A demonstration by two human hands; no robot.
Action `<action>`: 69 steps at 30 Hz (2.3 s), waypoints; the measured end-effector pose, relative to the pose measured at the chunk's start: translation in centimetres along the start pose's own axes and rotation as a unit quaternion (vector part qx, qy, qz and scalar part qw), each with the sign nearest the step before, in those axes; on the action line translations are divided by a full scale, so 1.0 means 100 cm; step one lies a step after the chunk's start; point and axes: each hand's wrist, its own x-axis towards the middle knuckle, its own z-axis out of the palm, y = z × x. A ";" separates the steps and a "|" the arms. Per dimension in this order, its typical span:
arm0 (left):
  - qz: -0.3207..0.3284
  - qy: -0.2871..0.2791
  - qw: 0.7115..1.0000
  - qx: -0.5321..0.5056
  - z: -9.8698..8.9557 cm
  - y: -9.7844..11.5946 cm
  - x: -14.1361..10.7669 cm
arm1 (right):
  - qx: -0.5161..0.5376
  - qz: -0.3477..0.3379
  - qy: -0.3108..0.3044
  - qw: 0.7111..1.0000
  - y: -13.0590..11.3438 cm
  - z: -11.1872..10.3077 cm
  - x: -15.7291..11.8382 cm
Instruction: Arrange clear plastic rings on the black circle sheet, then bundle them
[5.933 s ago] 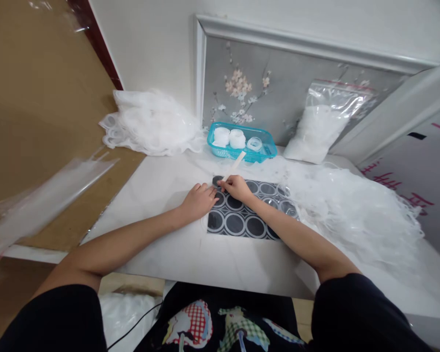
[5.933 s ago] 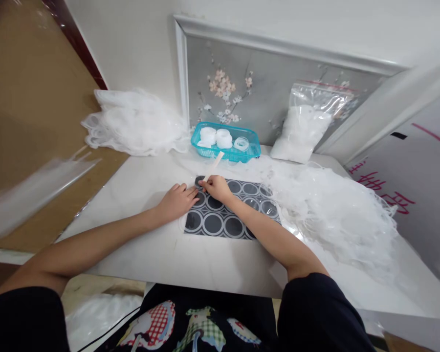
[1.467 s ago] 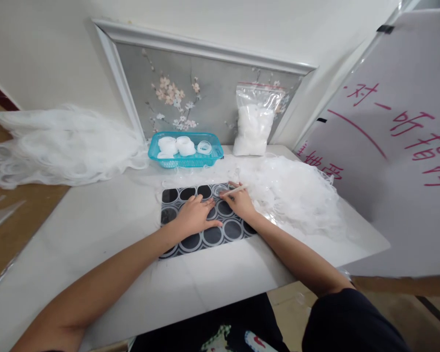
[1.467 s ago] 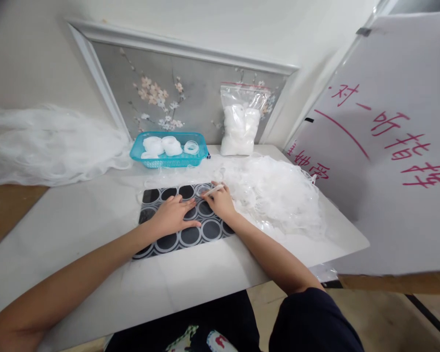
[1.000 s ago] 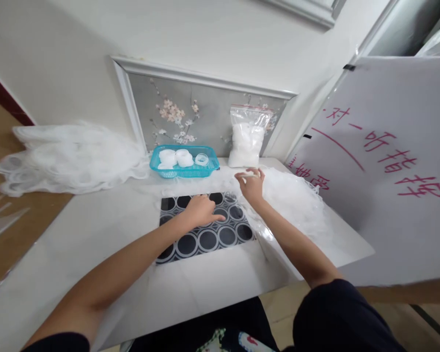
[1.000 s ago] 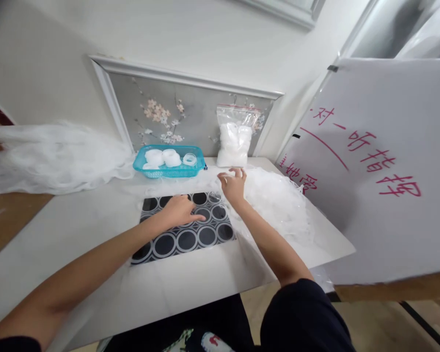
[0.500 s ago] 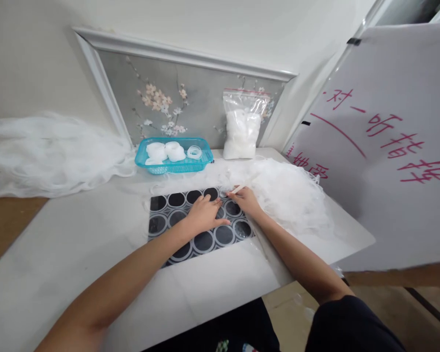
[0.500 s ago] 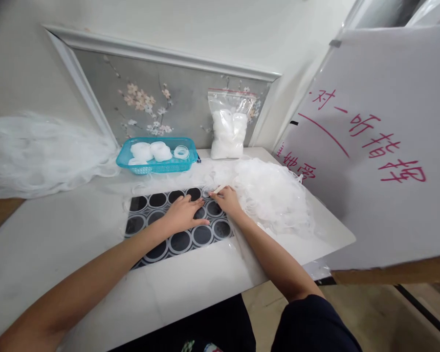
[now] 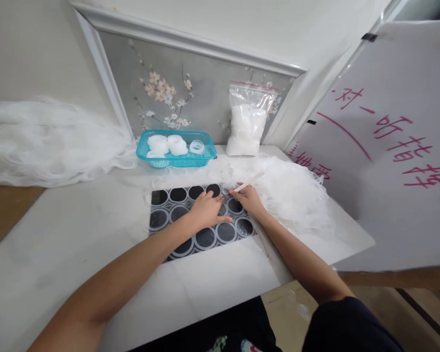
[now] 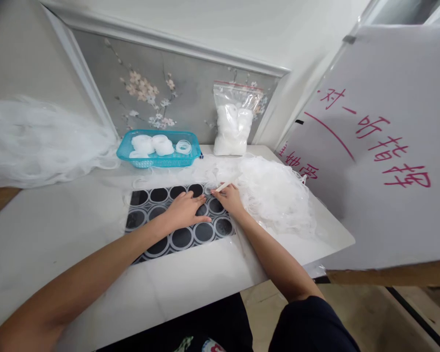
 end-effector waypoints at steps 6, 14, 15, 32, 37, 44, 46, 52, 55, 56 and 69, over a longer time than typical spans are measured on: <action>-0.001 0.003 1.000 -0.005 0.001 0.001 0.000 | -0.025 -0.006 0.002 1.000 -0.003 -0.002 -0.001; 0.007 0.005 1.000 -0.012 0.000 0.000 -0.001 | -0.252 -0.154 0.014 0.955 -0.031 0.001 -0.009; 0.006 0.003 1.000 -0.012 -0.001 0.000 -0.001 | -0.270 -0.160 0.012 0.950 -0.033 -0.005 0.001; -0.095 -0.031 0.993 -0.055 -0.046 -0.063 -0.104 | 0.031 0.147 0.060 0.987 -0.057 -0.070 0.023; -0.076 -0.033 0.995 0.061 -0.038 -0.051 -0.165 | 0.184 0.096 -0.091 0.974 -0.103 0.011 0.000; -0.028 0.026 0.988 0.149 -0.016 -0.030 -0.190 | 0.301 -0.001 -0.218 0.928 -0.167 0.078 -0.006; -0.032 0.027 0.987 0.154 -0.013 -0.029 -0.191 | 0.305 -0.022 -0.219 0.927 -0.174 0.089 -0.010; -0.046 0.002 0.983 0.180 -0.009 -0.024 -0.194 | 0.325 -0.006 -0.195 0.925 -0.173 0.101 -0.019; -0.047 0.000 0.984 0.170 -0.009 -0.023 -0.194 | 0.327 -0.003 -0.209 0.922 -0.170 0.100 -0.020; -0.047 0.003 0.985 0.164 -0.009 -0.023 -0.195 | 0.326 -0.001 -0.213 0.921 -0.170 0.099 -0.021; -0.063 0.010 0.990 0.123 -0.010 -0.023 -0.193 | 0.318 -0.010 -0.200 0.927 -0.169 0.099 -0.024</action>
